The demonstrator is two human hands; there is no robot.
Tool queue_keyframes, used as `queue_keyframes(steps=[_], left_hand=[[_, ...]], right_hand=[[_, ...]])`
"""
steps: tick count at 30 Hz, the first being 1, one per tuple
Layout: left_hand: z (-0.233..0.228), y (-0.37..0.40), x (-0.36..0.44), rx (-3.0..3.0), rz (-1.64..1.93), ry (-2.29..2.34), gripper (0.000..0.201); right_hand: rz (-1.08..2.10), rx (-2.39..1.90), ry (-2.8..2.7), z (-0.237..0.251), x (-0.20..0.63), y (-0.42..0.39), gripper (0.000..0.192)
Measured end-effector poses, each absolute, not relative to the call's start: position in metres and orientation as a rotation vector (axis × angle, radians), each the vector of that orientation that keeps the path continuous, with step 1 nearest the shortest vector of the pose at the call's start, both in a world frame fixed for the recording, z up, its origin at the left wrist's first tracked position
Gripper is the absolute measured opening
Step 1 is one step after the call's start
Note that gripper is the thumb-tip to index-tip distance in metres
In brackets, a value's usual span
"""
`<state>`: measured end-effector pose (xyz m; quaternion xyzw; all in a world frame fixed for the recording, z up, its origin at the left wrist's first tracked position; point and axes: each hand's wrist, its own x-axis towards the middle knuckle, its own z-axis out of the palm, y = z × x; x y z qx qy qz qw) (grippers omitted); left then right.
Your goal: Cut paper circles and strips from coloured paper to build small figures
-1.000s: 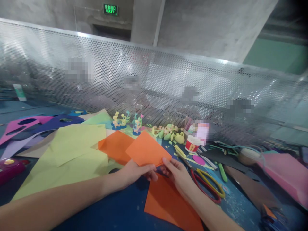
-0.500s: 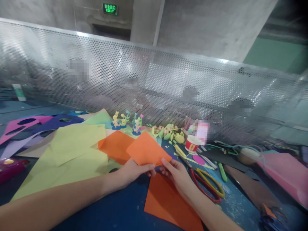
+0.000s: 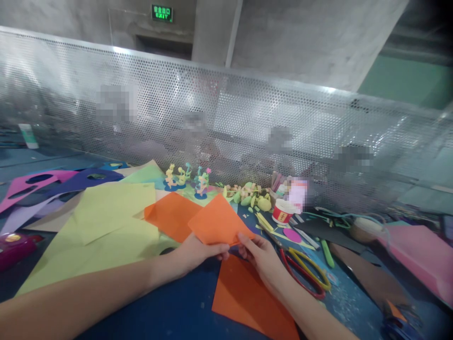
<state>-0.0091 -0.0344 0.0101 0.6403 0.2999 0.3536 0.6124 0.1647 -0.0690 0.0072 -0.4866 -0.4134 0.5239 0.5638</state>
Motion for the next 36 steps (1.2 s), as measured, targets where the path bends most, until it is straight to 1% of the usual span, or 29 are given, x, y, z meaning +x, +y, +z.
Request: queue_keyframes(steps=[12,18,27,33,36], left_hand=[[0.008,-0.033,-0.011,1.393,0.791,0.651,0.027],[0.012,-0.036,-0.009,1.38,0.796,0.695,0.023],[0.005,-0.031,-0.011,1.317,0.828,0.681,0.026],[0.005,-0.03,-0.012,1.261,0.793,0.68,0.029],[0.01,-0.028,-0.015,1.216,0.717,0.667,0.033]], right_hand=[[1.194,-1.182,-0.977,0.005,0.165,-0.068,0.033],[1.197,-1.189,-0.983,0.008,0.166,-0.069,0.036],[1.185,-1.191,-0.971,0.011,0.17,-0.064,0.037],[1.156,-1.244,-1.0,0.012,0.172,-0.063,0.038],[1.132,-1.265,-1.022,0.01,0.173,-0.063,0.039]])
